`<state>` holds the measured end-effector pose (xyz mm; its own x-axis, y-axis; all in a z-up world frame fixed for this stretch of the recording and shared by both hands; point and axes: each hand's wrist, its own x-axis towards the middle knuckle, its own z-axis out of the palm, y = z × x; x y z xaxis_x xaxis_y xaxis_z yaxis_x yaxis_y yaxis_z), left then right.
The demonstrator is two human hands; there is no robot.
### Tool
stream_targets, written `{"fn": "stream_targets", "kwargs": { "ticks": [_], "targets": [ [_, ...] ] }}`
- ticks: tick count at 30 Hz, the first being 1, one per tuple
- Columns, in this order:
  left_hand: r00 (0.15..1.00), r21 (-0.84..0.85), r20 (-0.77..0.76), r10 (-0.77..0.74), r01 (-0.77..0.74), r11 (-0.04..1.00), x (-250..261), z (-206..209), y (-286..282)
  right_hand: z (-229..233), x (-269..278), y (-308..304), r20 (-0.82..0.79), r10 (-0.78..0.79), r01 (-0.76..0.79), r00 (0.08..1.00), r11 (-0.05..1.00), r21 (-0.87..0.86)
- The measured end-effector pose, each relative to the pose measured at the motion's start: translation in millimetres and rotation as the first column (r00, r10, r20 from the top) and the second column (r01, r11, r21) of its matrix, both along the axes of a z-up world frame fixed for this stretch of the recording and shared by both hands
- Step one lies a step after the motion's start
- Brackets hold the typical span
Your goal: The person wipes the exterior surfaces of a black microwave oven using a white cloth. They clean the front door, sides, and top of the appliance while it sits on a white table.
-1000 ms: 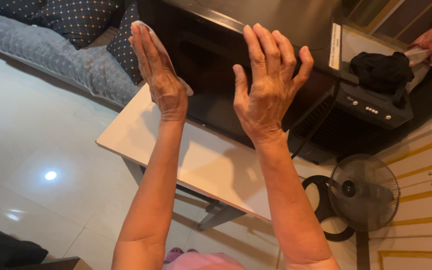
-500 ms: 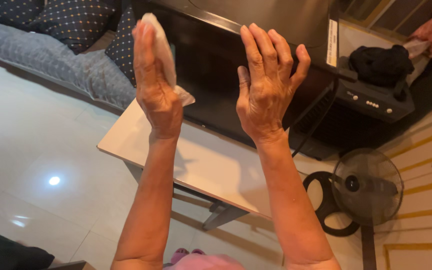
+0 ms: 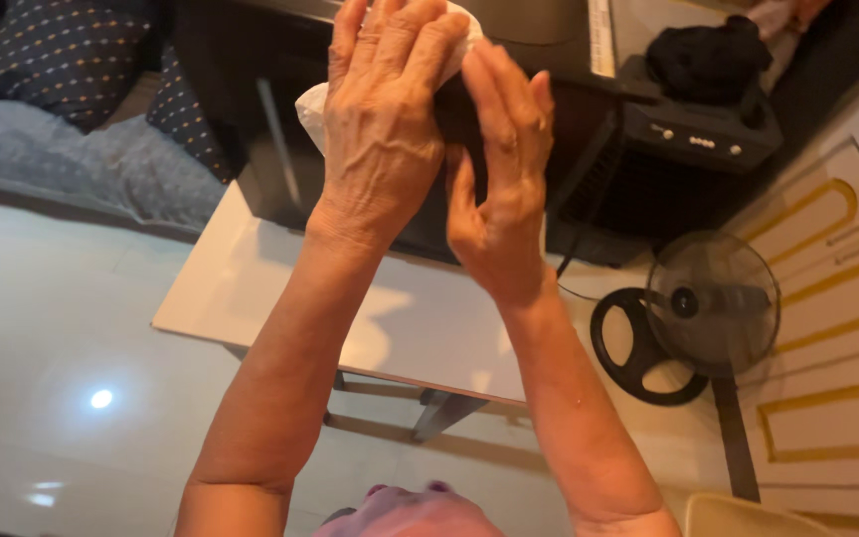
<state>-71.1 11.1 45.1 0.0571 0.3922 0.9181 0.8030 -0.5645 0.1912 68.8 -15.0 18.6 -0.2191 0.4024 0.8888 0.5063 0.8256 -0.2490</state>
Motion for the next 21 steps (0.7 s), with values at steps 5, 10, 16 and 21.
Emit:
{"fn": "stream_targets", "kwargs": {
  "ticks": [5, 10, 16, 21],
  "targets": [
    [0.995, 0.013, -0.032, -0.099, 0.1, 0.995, 27, 8, 2, -17, 10, -18, -0.099, 0.002, -0.008, 0.995, 0.998, -0.06],
    [0.989, -0.012, -0.032, -0.142, 0.141, 0.99, 49, 10, 1, -37, 30, -37, -0.129, -0.046, 0.032, 0.991, 0.993, -0.113],
    [0.991, 0.033, -0.023, -0.133, 0.134, 0.99, 68, 7, 2, -43, 55, -36, -0.143, 0.019, -0.042, 0.99, 0.987, -0.156],
    [0.998, 0.03, -0.017, -0.067, 0.068, 0.997, 71, 7, -2, -44, 86, -37, -0.117, 0.057, -0.082, 0.991, 0.972, -0.22]
  ]
}}
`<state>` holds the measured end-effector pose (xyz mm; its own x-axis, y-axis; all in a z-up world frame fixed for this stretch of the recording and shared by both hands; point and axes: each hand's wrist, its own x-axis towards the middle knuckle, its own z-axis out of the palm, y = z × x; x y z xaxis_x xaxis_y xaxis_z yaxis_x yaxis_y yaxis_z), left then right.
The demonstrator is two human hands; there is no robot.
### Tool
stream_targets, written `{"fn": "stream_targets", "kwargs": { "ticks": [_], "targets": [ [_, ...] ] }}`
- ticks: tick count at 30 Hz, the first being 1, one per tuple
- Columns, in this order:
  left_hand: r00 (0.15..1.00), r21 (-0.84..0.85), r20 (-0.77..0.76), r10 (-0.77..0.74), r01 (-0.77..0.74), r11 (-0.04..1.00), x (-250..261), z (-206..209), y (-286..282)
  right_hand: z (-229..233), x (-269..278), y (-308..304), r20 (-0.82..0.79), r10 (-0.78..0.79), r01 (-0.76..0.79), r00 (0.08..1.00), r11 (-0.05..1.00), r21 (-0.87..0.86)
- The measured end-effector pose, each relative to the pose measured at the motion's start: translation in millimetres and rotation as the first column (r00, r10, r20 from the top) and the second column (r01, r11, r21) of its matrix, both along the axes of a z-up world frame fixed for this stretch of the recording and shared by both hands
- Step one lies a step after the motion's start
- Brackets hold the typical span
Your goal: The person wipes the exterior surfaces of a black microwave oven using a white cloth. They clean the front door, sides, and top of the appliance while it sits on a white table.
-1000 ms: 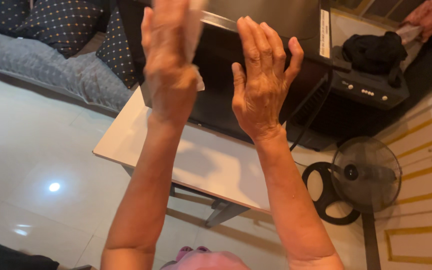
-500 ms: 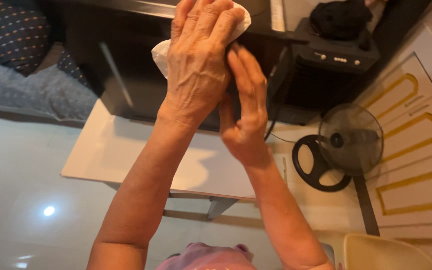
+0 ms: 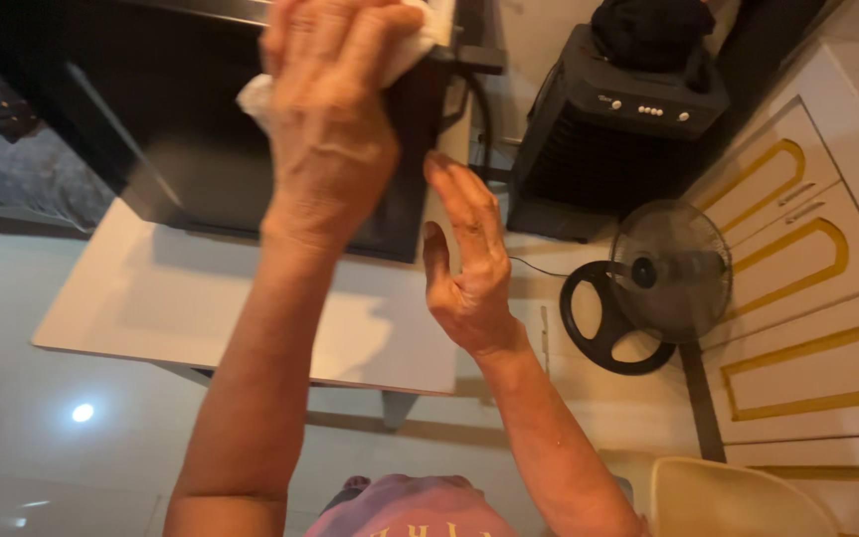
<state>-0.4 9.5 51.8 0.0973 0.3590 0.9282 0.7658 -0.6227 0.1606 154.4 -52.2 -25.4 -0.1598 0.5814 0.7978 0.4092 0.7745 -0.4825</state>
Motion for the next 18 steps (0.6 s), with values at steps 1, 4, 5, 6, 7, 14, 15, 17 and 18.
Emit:
{"fn": "stream_targets", "kwargs": {
  "ticks": [1, 4, 5, 6, 7, 14, 15, 17, 18],
  "targets": [
    [1.0, 0.004, 0.002, 0.011, -0.011, 1.0, 1, 0, -1, 0, 9, -1, 0.002, -0.001, 0.001, 1.0, 1.0, -0.017],
    [0.999, 0.017, 0.042, 0.027, -0.028, 0.999, 5, -5, 0, 0, 35, -3, 0.016, 0.014, -0.014, 1.0, 0.998, -0.058],
    [0.997, -0.008, 0.065, 0.05, -0.049, 0.999, 6, -8, 2, 1, 45, -3, 0.025, 0.029, -0.027, 0.999, 0.998, -0.062],
    [0.994, -0.034, 0.087, 0.073, -0.07, 0.997, 7, -13, 3, 1, 54, -3, 0.034, 0.044, -0.041, 0.998, 0.997, -0.067],
    [0.994, 0.002, 0.078, 0.078, -0.078, 0.997, 6, -18, 6, 1, 62, -3, 0.042, 0.051, -0.048, 0.998, 0.997, -0.063],
    [0.986, 0.032, 0.105, 0.132, -0.136, 0.99, -13, -49, 28, -3, 109, -1, 0.058, 0.115, -0.109, 0.992, 0.989, -0.095],
    [0.982, 0.013, 0.118, 0.144, -0.147, 0.989, -14, -51, 28, -5, 113, -1, 0.056, 0.124, -0.118, 0.991, 0.988, -0.102],
    [0.972, -0.036, 0.152, 0.18, -0.177, 0.984, -16, -53, 27, -7, 118, 0, 0.051, 0.132, -0.125, 0.99, 0.985, -0.116],
    [0.974, -0.022, 0.145, 0.176, -0.175, 0.984, -14, -52, 27, -8, 120, 1, 0.048, 0.135, -0.129, 0.99, 0.984, -0.122]
  ]
}}
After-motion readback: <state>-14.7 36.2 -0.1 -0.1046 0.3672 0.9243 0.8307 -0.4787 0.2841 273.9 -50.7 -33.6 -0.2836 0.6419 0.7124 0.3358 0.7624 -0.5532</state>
